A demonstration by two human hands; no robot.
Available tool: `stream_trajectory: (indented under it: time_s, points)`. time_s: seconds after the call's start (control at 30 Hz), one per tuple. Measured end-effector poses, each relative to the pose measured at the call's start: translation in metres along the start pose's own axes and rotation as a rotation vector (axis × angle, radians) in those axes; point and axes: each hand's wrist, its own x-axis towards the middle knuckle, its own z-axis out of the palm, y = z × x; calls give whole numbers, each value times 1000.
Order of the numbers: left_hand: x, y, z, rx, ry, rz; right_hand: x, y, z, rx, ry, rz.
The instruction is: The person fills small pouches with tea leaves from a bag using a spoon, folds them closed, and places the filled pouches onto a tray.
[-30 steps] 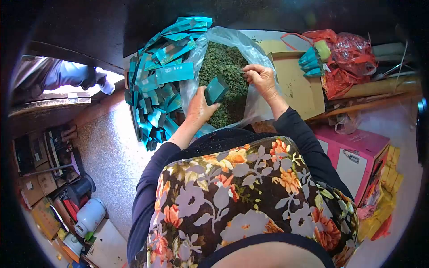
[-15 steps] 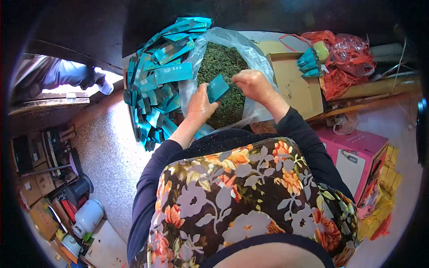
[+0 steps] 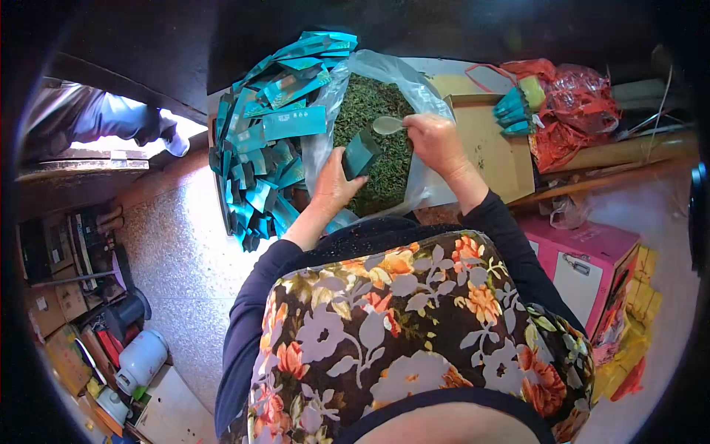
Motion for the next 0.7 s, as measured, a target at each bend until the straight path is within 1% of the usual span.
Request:
stream_trajectory:
  time_s: [0.07, 0.13, 0.17, 0.2, 0.23, 0.27, 0.33, 0.43, 0.5, 0.53, 0.57, 0.6, 0.63, 0.7]
  points:
    - [-2, -5, 1, 26, 8, 11, -6, 8, 17, -46, -150, 188]
    - [-3, -5, -1, 30, -1, 26, -5, 9, 26, -330, -460, 286]
    - [-4, -5, -2, 49, -10, -8, -3, 9, 32, -348, -501, 308]
    - [-4, -4, -3, 69, -18, -41, -6, 19, 47, -321, -442, 287]
    - [-4, -5, -4, 35, -41, -30, -9, 24, 59, -294, -383, 265]
    - [-5, -6, -4, 39, -41, -36, -12, 28, 72, -229, -278, 299]
    - [-6, -1, -6, 62, -62, -88, -11, 31, 90, -94, -172, 293]
    - [-7, -2, -4, 58, -61, -81, -15, 37, 111, 92, -22, 416]
    - [-7, -6, -4, 71, -60, -78, -21, 48, 124, 147, 6, 409]
    - [-8, -8, -3, 75, -60, -80, -23, 50, 125, 265, -5, 487]
    - [-9, -10, -3, 71, -37, -38, -25, 51, 126, 382, -16, 566]
    - [-9, -10, -2, 66, -14, 6, -27, 53, 128, 431, -18, 558]
    - [-8, -10, -1, 70, -25, -27, -30, 56, 129, 431, -17, 560]
    - [-9, -8, -1, 79, -18, -20, -33, 57, 128, 567, 27, 573]
